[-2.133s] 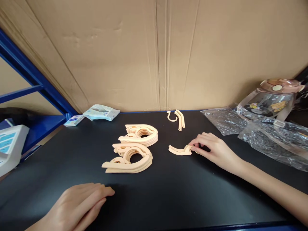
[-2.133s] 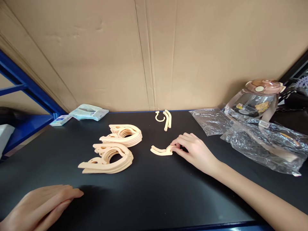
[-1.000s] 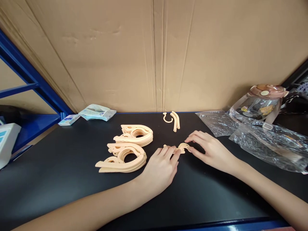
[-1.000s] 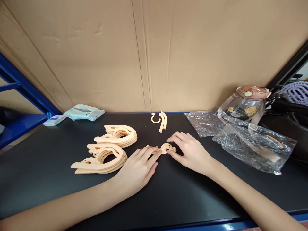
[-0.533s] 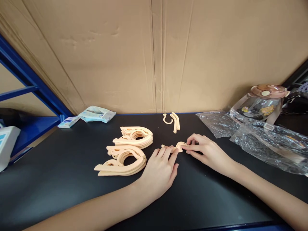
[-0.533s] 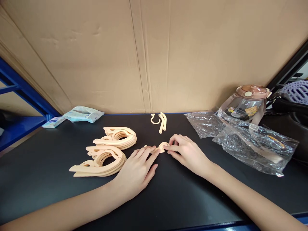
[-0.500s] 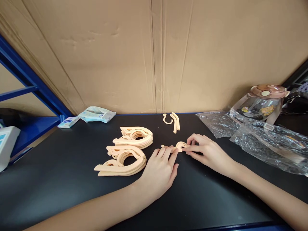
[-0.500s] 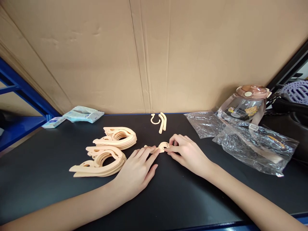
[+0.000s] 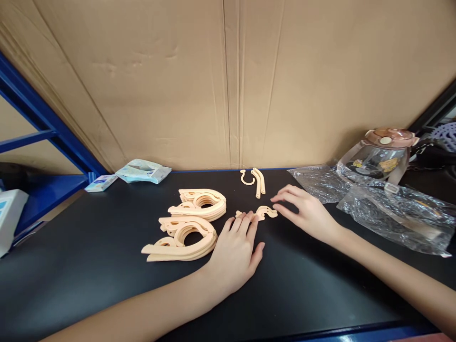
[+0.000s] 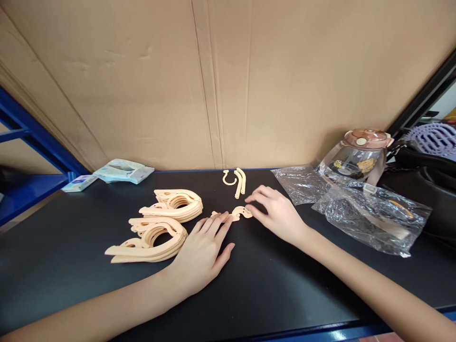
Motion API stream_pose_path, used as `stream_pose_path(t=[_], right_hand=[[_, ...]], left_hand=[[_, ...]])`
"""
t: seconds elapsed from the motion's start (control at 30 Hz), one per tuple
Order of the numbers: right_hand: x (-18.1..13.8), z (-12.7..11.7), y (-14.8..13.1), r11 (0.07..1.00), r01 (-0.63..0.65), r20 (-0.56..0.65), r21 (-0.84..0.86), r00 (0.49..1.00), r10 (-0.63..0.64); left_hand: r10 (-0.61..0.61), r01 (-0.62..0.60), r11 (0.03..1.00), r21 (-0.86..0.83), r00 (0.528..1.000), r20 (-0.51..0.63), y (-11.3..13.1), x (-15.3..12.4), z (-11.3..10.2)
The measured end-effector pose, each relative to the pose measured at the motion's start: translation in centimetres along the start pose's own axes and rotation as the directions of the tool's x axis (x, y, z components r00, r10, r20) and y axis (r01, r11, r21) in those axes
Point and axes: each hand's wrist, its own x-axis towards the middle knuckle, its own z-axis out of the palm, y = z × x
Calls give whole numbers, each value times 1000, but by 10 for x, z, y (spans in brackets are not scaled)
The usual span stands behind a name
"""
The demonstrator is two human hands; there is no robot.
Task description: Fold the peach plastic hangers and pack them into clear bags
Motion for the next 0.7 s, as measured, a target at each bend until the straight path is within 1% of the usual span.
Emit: stream_pose_path(t=[0.07, 0.13, 0.23, 0.33, 0.47, 0.57, 0.7], right_hand=[[19, 2, 3, 990, -106, 61, -97, 992, 112], [42, 8, 6, 972, -167, 89, -167, 979, 183], [71, 21, 11, 952, -195, 110, -235, 968, 225], [87, 31, 16, 946, -181, 169, -271, 958, 231], [84, 30, 29, 928, -208, 194, -308, 942, 275], [71, 21, 40, 919, -232, 181, -320, 937, 300], [50, 11, 47, 921, -234, 165, -311, 941, 295]], left_hand=[[-6, 6, 1000, -2, 1000, -2, 0, 0, 1], [-9, 9, 1000, -5, 1000, -4, 0, 0, 1], [-11, 11, 1000, -11, 1000, -8, -1, -1, 1], [-11, 11, 1000, -17, 1000, -11, 0, -1, 1], [-7, 6, 1000, -29, 1000, -13, 0, -1, 1], [-11, 11, 999, -39, 1000, -6, 0, -1, 0], [-16, 17, 999, -51, 1000, 16, -1, -1, 0]])
